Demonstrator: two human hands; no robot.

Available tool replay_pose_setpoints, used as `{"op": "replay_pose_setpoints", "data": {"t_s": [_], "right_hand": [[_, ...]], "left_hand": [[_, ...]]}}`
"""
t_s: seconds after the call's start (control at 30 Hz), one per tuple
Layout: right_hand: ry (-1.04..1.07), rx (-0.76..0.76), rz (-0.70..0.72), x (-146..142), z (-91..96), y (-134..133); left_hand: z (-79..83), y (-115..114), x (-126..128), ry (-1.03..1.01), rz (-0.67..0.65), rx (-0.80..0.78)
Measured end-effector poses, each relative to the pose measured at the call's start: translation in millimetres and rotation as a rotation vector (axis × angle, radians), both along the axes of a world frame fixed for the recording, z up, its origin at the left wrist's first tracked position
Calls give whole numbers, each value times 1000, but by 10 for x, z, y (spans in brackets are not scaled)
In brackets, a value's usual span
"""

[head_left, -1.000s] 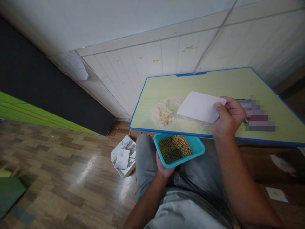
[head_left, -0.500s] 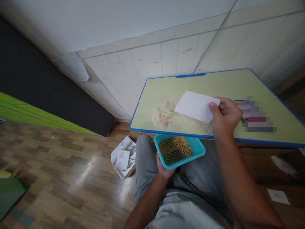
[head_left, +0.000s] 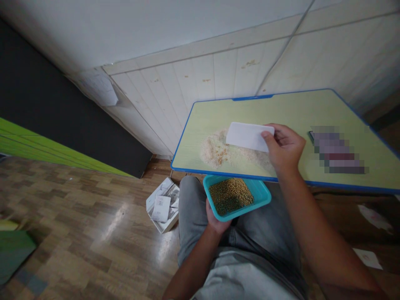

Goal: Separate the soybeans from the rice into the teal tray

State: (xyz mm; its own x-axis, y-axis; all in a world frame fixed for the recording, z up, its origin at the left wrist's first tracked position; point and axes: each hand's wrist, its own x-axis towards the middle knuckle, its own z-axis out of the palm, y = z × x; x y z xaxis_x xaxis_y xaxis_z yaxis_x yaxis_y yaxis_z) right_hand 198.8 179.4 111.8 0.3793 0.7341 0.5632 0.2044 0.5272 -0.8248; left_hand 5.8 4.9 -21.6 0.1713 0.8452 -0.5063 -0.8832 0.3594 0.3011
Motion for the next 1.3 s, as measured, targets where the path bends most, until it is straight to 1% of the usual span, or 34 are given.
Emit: {"op": "replay_pose_setpoints", "data": {"t_s": [0.13,0.23,0.37,0.57,0.7,0.9,1.07,1.17,1.3], "right_hand": [[-22,-7,49,-10,8,21],[-39,-33,61,-32,19,15],[-63,-60,73,-37,24,-5],[-56,-41,91,-9,2,-6],[-37,-31,96,-14,-3,2],[-37,-61,125,-29,14,-9],[-48,-35,153,-3,-19,-5],[-58,-14,171,13,-47,-3],[-73,-7,152,20,-65,-4]], "left_hand": [[73,2,32,7,0,22],[105,5,49,-7,10,51],[89,15,54,-7,7,61],[71,21,49,16,-7,61],[95,13,48,29,-28,85],[136,21,49,25,-46,101],[100,17,42,32,-46,119],[75,14,39,11,-24,81],[85,24,47,-41,24,1]]}}
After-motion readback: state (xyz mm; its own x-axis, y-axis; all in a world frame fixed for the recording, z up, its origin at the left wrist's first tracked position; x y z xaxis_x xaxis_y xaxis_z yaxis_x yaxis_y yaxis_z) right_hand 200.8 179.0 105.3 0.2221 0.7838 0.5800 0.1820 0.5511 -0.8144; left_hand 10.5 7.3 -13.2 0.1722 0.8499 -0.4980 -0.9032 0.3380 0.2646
